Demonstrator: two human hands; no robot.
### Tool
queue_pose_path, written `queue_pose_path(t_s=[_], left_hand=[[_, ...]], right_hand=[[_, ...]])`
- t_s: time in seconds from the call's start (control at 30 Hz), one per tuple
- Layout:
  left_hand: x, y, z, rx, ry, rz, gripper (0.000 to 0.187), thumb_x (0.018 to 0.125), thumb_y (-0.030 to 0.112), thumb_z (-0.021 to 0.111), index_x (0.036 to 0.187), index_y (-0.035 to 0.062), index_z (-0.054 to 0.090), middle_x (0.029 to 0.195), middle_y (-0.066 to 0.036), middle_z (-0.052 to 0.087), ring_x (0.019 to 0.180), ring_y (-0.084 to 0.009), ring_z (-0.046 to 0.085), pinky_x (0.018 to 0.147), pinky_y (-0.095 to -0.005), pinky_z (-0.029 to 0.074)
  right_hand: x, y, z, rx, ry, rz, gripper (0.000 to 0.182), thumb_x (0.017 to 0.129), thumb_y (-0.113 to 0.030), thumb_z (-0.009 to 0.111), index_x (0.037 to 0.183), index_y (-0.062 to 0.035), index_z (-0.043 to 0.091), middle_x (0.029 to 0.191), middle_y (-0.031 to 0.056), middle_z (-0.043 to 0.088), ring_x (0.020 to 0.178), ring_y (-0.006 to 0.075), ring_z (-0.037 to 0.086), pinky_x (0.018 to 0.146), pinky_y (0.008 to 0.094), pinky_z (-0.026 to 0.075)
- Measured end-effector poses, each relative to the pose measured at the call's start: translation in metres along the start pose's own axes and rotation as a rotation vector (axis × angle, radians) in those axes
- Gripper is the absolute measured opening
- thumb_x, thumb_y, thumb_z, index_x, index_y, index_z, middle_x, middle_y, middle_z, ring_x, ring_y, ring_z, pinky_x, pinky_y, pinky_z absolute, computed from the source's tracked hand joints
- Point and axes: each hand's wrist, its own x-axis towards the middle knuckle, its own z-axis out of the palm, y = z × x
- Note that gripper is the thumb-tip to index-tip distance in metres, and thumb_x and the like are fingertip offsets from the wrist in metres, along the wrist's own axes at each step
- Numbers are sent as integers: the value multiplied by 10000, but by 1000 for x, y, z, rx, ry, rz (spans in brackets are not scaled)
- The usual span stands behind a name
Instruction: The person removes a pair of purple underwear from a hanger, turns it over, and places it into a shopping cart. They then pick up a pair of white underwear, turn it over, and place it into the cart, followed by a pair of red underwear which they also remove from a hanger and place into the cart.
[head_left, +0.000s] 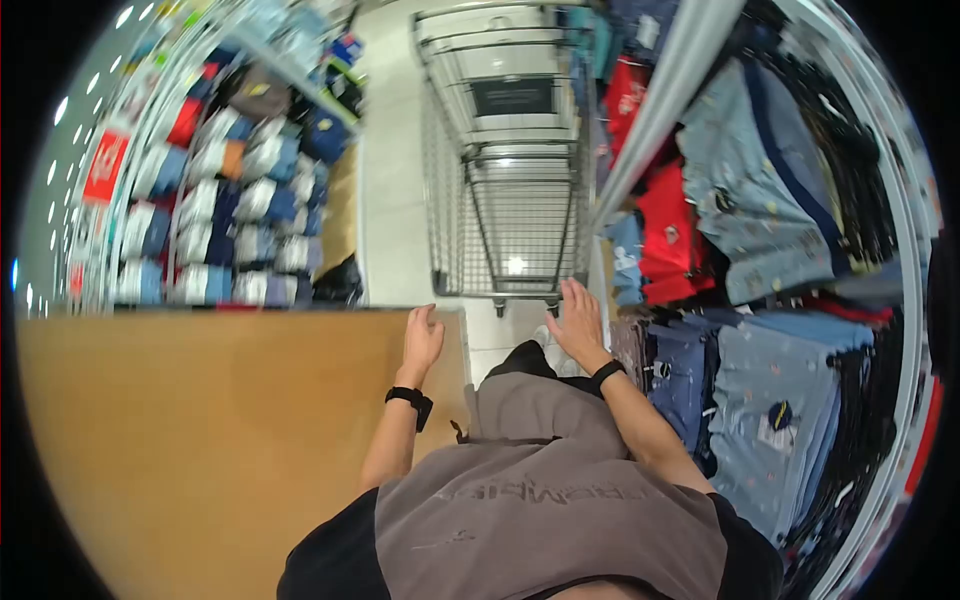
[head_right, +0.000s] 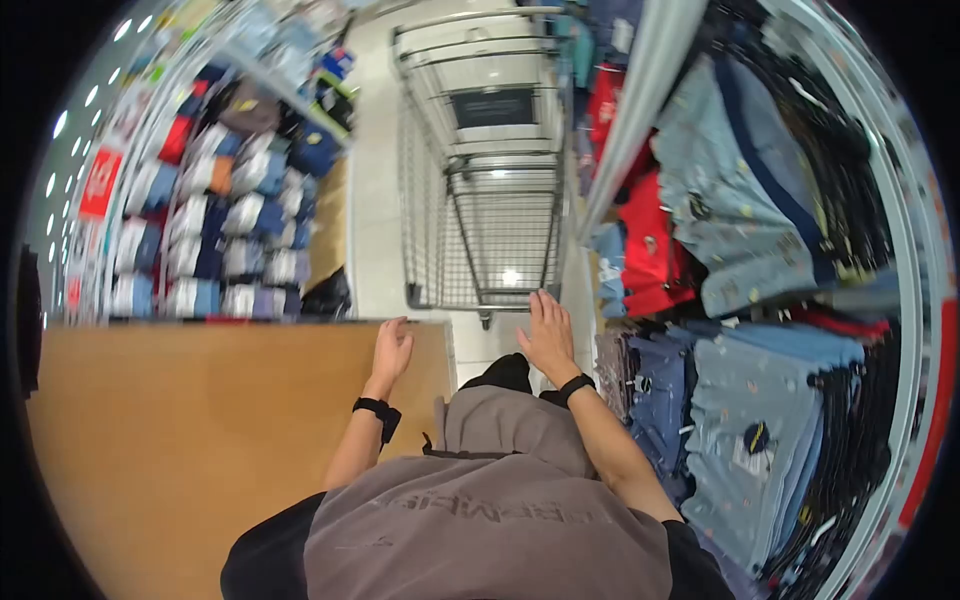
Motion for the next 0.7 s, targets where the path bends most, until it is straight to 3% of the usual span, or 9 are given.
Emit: queue_pose_path(t_s=[0.1,0.2,0.27,0.37,0.43,0.53,0.6,0.7], left_hand=[[-47,-26,0,-20,120,-122,290,866,136,572,1116,-6,606,1153,-201,577,941,-329,637,784,-373,533],[-98,-47,13,95,68,-295,253,869,157,590,1067,3,628,1033,-178,633,946,-255,647,760,-359,521],[-126,-71,41,-252,-163,-456,291,893,223,594,1070,-4,630,987,-180,671,947,-272,648,774,-376,505],[-171,-94,87,-350,-347,-452,541,921,447,546,1211,-7,585,1191,-219,626,1104,-306,602,932,-400,459],[-175,-85,90,-215,-362,-414,701,927,550,473,1335,-19,502,1285,-235,575,1228,-350,528,1041,-398,395],[-158,-98,55,-284,-362,-478,673,929,529,483,1309,-25,526,1268,-240,584,1192,-361,551,1011,-409,421],[-129,-109,24,-394,-512,-578,641,916,521,500,1252,-19,579,1240,-232,605,1155,-351,577,984,-424,442],[-94,-133,9,-269,-541,-505,597,893,505,538,1185,-8,628,1194,-214,635,1110,-333,605,952,-428,461]], right_hand=[[13,-22,27,-26,-112,-217,718,798,-287,694,1365,35,395,1403,216,414,1330,346,365,1110,440,276],[15,-48,47,-199,-306,-131,761,780,-258,684,1398,42,355,1433,216,389,1374,348,309,1143,456,223],[20,-46,71,-242,-270,-162,750,774,-236,662,1399,41,352,1438,218,385,1373,355,306,1145,465,217],[29,-34,76,-274,-235,-176,701,747,-173,604,1379,25,376,1439,217,385,1371,365,303,1149,474,210],[40,-30,74,-291,-254,-173,663,747,-233,637,1328,10,430,1424,210,398,1336,363,339,1128,469,247],[45,-35,74,-340,-260,-132,650,734,-316,673,1267,1,478,1387,200,423,1281,354,384,1097,463,290],[55,-35,76,-360,-268,-142,671,723,-352,686,1258,0,485,1372,197,431,1261,349,397,1083,458,304],[79,-31,74,-393,-191,-181,652,715,-394,702,1202,-8,507,1298,187,466,1209,345,426,1037,449,337]])
